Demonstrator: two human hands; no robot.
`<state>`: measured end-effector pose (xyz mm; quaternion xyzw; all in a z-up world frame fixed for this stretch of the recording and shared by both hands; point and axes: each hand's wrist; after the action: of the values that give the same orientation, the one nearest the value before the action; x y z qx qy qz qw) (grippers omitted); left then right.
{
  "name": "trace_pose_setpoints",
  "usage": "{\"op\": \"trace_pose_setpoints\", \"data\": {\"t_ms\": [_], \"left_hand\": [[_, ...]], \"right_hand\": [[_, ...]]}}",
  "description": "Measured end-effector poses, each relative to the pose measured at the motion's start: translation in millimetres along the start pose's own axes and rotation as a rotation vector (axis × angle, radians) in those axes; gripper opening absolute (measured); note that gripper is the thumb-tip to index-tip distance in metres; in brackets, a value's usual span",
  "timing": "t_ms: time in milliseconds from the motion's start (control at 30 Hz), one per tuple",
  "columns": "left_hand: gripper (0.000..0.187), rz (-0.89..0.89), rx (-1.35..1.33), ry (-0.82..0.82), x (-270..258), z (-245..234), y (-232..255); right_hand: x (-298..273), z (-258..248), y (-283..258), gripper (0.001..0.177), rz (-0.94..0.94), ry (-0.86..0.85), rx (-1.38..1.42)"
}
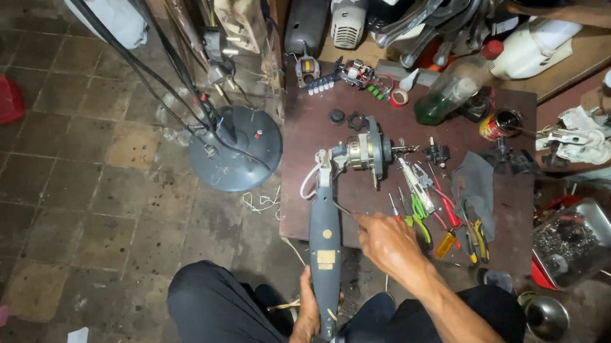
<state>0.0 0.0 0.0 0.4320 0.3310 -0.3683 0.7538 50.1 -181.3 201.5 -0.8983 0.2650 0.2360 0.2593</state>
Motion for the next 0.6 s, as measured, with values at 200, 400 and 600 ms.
{"op": "trace_pose_setpoints", "data": {"t_ms": [200, 400, 600], "left_hand": [[0.094, 0.038, 0.018, -0.001, -4, 1, -1], [0.08, 0.121, 0.027, 0.12, -8, 7, 1], [0.07, 0.169, 0.016, 0.152, -31, 22, 15]], "right_hand": [[6, -31, -45, 0.033, 0.07, -0.139, -0.253], [76, -9, -58, 0.027, -0.036, -0.168, -0.624], [111, 5, -83, 0.026, -0.072, -0.125, -0.89]]}}
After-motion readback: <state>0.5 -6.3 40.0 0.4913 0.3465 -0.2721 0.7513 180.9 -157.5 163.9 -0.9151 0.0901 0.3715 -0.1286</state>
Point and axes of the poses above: each hand's wrist, its own x-axis towards the middle knuckle, its own z-axis out of the palm, y = z × x, and after that the axes turned 14 degrees about z, right-handed
